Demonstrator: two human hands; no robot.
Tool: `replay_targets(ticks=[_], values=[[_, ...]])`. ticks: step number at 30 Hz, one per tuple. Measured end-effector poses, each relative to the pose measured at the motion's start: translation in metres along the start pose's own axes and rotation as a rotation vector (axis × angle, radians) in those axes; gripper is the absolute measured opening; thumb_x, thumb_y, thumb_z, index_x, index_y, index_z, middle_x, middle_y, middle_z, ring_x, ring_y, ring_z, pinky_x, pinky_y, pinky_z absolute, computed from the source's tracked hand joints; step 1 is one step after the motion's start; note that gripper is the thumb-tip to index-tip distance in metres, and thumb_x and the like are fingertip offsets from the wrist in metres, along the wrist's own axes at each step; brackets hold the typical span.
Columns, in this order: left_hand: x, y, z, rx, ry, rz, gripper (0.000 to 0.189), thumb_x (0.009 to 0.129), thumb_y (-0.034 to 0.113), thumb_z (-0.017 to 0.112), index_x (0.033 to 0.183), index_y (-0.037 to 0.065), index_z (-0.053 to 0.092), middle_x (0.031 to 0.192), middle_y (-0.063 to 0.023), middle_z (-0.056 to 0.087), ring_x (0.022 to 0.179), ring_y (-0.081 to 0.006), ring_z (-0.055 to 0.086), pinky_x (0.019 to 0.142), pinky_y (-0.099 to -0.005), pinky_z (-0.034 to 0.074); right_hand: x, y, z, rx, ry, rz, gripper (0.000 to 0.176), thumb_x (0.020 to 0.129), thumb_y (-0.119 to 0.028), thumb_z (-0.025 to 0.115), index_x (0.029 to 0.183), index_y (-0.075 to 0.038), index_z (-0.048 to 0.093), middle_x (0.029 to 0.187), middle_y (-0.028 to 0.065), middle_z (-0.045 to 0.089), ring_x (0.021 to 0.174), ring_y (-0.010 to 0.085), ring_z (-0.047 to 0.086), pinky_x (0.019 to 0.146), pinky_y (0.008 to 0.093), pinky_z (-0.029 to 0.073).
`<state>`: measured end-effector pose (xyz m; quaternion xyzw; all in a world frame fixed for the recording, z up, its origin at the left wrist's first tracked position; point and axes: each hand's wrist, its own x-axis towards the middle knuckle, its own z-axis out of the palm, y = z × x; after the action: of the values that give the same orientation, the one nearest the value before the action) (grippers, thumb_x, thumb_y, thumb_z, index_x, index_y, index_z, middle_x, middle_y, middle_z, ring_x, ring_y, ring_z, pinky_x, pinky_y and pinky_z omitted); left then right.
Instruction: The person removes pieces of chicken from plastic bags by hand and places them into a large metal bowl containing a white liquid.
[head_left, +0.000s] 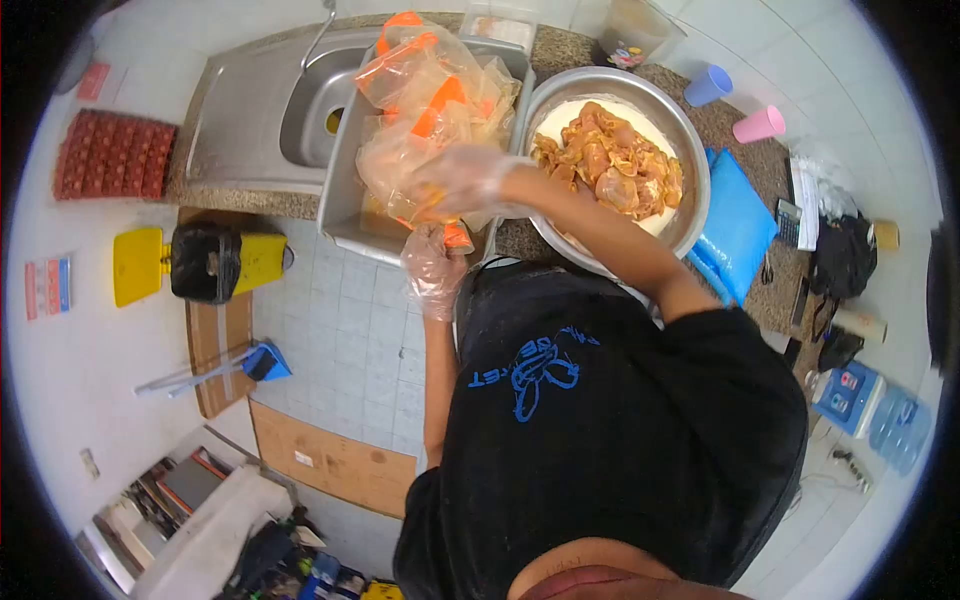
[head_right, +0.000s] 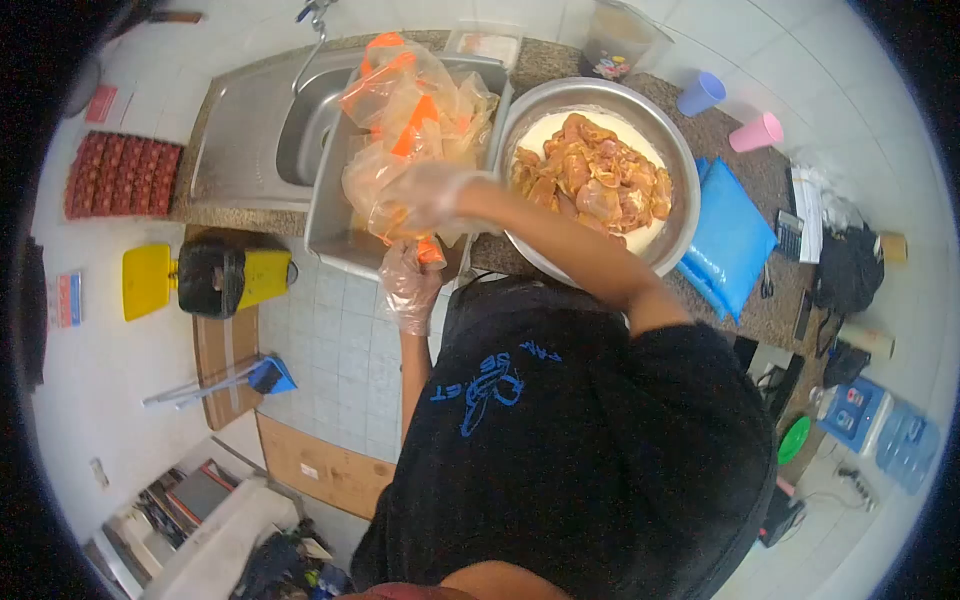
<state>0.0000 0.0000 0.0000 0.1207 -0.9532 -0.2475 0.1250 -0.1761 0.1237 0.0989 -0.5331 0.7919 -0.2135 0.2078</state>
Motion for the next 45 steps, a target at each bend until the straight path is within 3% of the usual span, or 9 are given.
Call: replay_targets(ticks=[6, 11, 13, 15, 21, 24, 27, 37, 45], values=[[0.039, 0.025, -0.063, -0.17, -0.448, -0.004, 0.047, 0.079, 0.048, 0.081, 0.096, 0.004, 0.073, 0.106, -0.0176, 0.071, 0.098, -0.0398, 0.069, 0.085, -0.0489, 0.056, -0.171, 0.089, -0.045, -0.07, 0.096, 0.473, 0.051, 0.089, -0.046, 0.074, 0.128, -0.014, 0.065, 0.111, 0.0195, 0.072, 0.098, 0.0388, 0.07, 0.088, 0.0479, 0.053], [0.122, 0.036, -0.061, 0.019, 0.169, 0.161, 0.055, 0.083, 0.05, 0.077, 0.118, 0.008, 0.069, 0.116, -0.0195, 0.071, 0.107, -0.0376, 0.069, 0.092, -0.0494, 0.055, -0.184, 0.101, -0.066, -0.175, 0.063, 0.721, 0.045, 0.095, -0.041, 0.071, 0.13, -0.013, 0.064, 0.107, 0.0185, 0.074, 0.1, 0.0334, 0.071, 0.088, 0.0445, 0.055], [0.155, 0.019, -0.037, 0.115, 0.295, 0.329, 0.05, 0.086, 0.042, 0.076, 0.121, 0.007, 0.069, 0.113, -0.0193, 0.072, 0.104, -0.0373, 0.071, 0.093, -0.0495, 0.055, -0.142, 0.078, -0.075, 0.018, 0.197, 0.595, 0.042, 0.097, -0.04, 0.069, 0.129, -0.012, 0.067, 0.111, 0.0154, 0.075, 0.102, 0.0293, 0.073, 0.089, 0.0409, 0.056], [0.17, 0.007, -0.017, 0.323, -0.454, 0.111, 0.06, 0.089, 0.05, 0.068, 0.126, 0.003, 0.065, 0.126, -0.0201, 0.068, 0.117, -0.0382, 0.066, 0.1, -0.0498, 0.051, -0.096, 0.045, -0.08, 0.197, 0.174, 0.41, 0.039, 0.098, -0.04, 0.067, 0.126, -0.012, 0.068, 0.116, 0.0108, 0.075, 0.103, 0.0269, 0.073, 0.092, 0.0381, 0.057], [0.087, -0.054, 0.019, 0.168, -0.527, -0.055, 0.038, 0.094, 0.033, 0.058, 0.116, 0.004, 0.071, 0.115, -0.0232, 0.073, 0.108, -0.0366, 0.071, 0.094, -0.0485, 0.054, 0.057, 0.036, -0.035, -0.104, -0.065, 0.042, 0.051, 0.096, -0.049, 0.065, 0.131, -0.012, 0.064, 0.122, 0.0134, 0.073, 0.106, 0.03, 0.073, 0.095, 0.0411, 0.057], [0.075, -0.035, 0.007, 0.338, -0.73, -0.064, 0.042, 0.087, 0.034, 0.059, 0.113, 0.006, 0.077, 0.098, -0.0229, 0.077, 0.093, -0.0402, 0.075, 0.087, -0.0497, 0.057, 0.159, 0.045, -0.007, -0.52, -0.464, 0.198, 0.06, 0.088, -0.052, 0.073, 0.134, -0.015, 0.065, 0.126, 0.0132, 0.072, 0.109, 0.0322, 0.072, 0.097, 0.0436, 0.056], [0.082, -0.036, 0.024, 0.344, -0.876, 0.087, 0.041, 0.086, 0.033, 0.059, 0.106, 0.003, 0.08, 0.103, -0.0244, 0.076, 0.096, -0.0396, 0.075, 0.088, -0.0498, 0.057, 0.217, 0.1, 0.044, -0.443, -0.098, 0.293, 0.065, 0.081, -0.051, 0.079, 0.133, -0.014, 0.067, 0.129, 0.0156, 0.071, 0.112, 0.0342, 0.07, 0.098, 0.0453, 0.055], [0.078, -0.029, -0.015, 0.106, -0.456, -0.21, 0.047, 0.098, 0.039, 0.048, 0.089, 0.005, 0.08, 0.097, -0.0242, 0.075, 0.097, -0.0396, 0.073, 0.086, -0.0512, 0.056, 0.197, 0.089, 0.047, -0.44, -0.344, 0.116, 0.051, 0.087, -0.039, 0.076, 0.134, -0.019, 0.068, 0.116, 0.0181, 0.074, 0.106, 0.038, 0.071, 0.092, 0.0454, 0.056], [0.132, -0.076, -0.039, 0.05, -0.294, -0.316, 0.043, 0.089, 0.029, 0.065, 0.127, 0.008, 0.069, 0.12, -0.0221, 0.072, 0.115, -0.0391, 0.068, 0.099, -0.0482, 0.053, 0.115, 0.116, 0.005, -0.221, -0.277, -0.213, 0.014, 0.088, -0.017, 0.069, 0.101, -0.012, 0.067, 0.085, 0.0186, 0.067, 0.086, 0.0399, 0.065, 0.077, 0.0478, 0.051]])
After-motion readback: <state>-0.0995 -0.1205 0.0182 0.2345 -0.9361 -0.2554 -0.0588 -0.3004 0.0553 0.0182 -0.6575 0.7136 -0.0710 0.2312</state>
